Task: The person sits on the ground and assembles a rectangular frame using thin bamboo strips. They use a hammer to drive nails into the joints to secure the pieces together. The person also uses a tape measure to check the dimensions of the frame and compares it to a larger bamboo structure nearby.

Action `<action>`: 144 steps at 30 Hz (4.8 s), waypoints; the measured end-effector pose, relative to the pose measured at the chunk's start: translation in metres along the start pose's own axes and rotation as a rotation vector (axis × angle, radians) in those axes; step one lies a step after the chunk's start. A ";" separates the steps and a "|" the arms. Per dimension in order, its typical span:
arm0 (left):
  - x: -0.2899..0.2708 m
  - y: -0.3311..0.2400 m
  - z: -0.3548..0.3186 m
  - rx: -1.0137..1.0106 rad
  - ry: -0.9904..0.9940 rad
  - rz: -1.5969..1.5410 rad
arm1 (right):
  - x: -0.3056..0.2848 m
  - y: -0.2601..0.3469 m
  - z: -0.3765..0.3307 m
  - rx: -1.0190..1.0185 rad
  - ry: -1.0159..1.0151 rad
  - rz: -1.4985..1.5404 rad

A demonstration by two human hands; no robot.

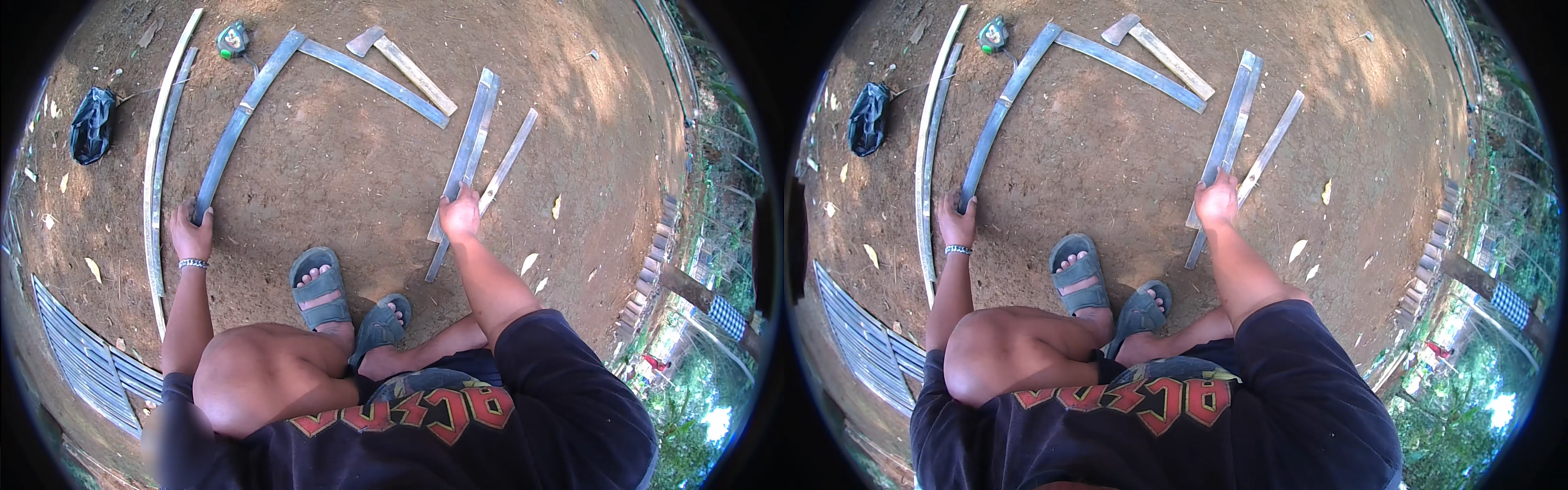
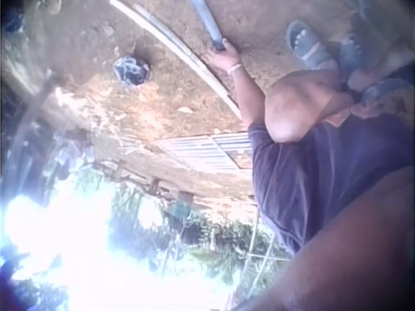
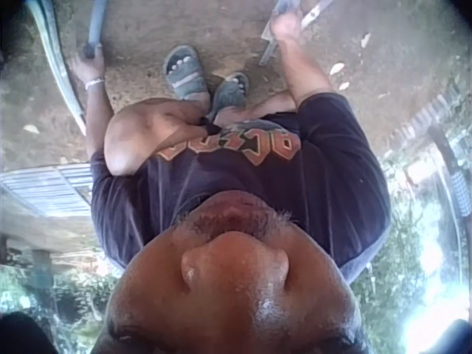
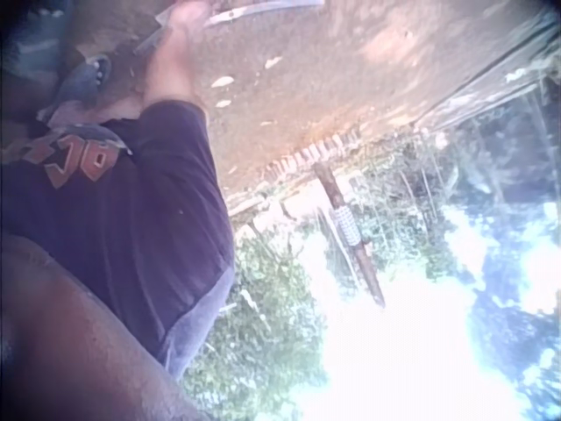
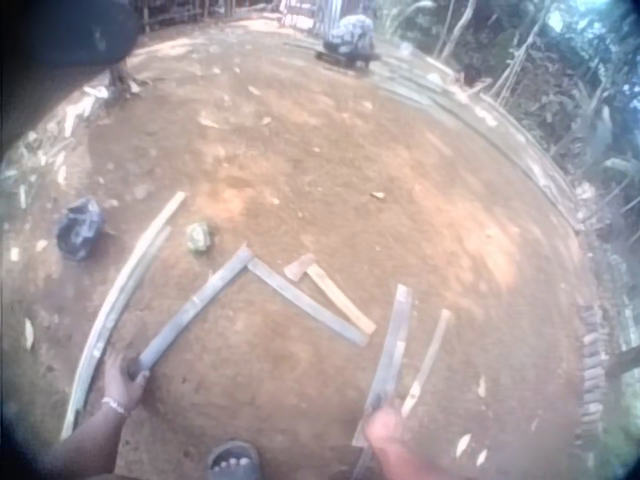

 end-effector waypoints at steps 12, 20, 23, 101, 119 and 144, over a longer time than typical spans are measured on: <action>-0.003 -0.019 0.000 -0.059 0.110 -0.036 | 0.012 0.011 0.012 0.246 0.051 0.114; -0.006 -0.011 -0.020 -0.102 0.012 -0.146 | 0.013 0.013 0.002 0.169 -0.019 -0.020; -0.006 -0.005 -0.021 -0.162 0.011 -0.132 | 0.011 0.006 0.006 0.163 0.016 0.003; 0.030 -0.207 0.273 -0.121 -0.112 -0.293 | -0.031 0.041 -0.119 -0.333 0.625 0.322; -0.011 -0.109 0.023 -0.191 -0.386 -0.909 | -0.006 0.209 -0.068 -0.724 0.539 0.361; -0.023 -0.034 -0.123 -0.448 0.597 -1.431 | 0.015 0.195 0.112 -0.920 -0.005 -0.500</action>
Point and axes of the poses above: each hand's wrist, its own z-axis towards the middle knuckle, its own x-axis out of the palm, y = z × x, the point moved 1 cm from there along z, towards the middle knuckle, and after that the axes turned 2 degrees about -x, right-handed, at the moved point
